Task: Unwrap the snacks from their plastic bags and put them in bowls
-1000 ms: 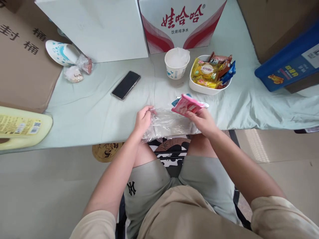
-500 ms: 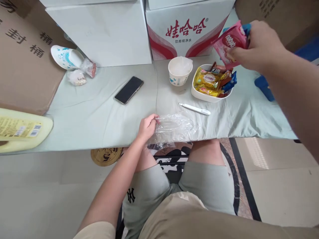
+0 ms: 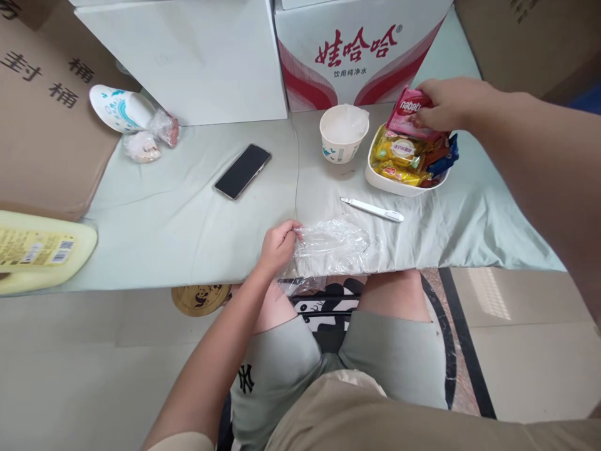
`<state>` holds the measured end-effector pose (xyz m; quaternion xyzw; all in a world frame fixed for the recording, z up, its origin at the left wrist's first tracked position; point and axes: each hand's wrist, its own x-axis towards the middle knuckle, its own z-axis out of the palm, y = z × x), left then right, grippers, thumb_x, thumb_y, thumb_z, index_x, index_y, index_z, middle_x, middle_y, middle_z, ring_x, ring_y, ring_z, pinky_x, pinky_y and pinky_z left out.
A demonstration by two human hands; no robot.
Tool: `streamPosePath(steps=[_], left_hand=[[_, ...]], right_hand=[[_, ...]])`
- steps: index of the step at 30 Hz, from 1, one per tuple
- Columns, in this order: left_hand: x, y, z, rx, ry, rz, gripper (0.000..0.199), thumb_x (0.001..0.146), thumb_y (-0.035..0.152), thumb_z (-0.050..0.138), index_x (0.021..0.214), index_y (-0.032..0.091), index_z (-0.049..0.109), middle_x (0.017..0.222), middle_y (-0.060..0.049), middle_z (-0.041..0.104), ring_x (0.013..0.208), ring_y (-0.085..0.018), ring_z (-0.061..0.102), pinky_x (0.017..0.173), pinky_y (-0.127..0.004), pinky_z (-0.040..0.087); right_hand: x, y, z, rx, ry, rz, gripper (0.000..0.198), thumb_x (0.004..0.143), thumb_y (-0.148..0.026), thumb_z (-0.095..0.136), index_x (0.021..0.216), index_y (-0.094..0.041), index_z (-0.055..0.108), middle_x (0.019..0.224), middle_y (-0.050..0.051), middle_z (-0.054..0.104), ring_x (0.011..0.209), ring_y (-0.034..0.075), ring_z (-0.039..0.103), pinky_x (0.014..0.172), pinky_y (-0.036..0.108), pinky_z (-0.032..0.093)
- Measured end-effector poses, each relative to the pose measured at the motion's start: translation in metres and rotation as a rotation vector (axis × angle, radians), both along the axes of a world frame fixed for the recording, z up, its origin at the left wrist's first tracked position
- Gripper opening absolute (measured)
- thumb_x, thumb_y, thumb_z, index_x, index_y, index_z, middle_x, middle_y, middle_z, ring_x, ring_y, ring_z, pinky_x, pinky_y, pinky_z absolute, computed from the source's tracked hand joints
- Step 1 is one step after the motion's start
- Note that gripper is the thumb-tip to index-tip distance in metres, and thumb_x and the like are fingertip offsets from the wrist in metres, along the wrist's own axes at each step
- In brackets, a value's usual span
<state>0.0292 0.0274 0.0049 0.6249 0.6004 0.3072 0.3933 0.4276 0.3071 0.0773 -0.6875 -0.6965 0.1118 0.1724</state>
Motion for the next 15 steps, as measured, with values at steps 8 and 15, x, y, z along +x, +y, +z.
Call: streamPosePath(steps=[8,15], left_hand=[[0.001,0.0,0.002,0.0,0.024,-0.005,0.026,0.084,0.023,0.041,0.085,0.02,0.067,0.079,-0.001,0.072,0.078,-0.019,0.065,0.076,-0.03,0.047],[0.002,-0.001,0.006,-0.017,0.031,0.003,0.026,0.083,0.022,0.041,0.084,0.02,0.067,0.078,-0.001,0.072,0.078,-0.019,0.065,0.077,-0.03,0.047]], right_hand=[[-0.013,0.012,-0.013,-0.047,-0.067,0.165,0.023,0.077,-0.026,0.078,0.064,-0.008,0.07,0.106,0.01,0.081,0.114,0.019,0.074,0.071,0.018,0.051],[-0.042,0.01,-0.015,0.086,0.226,0.149,0.064,0.106,-0.038,0.04,0.055,-0.009,0.064,0.111,0.013,0.08,0.119,0.015,0.072,0.087,0.023,0.053]])
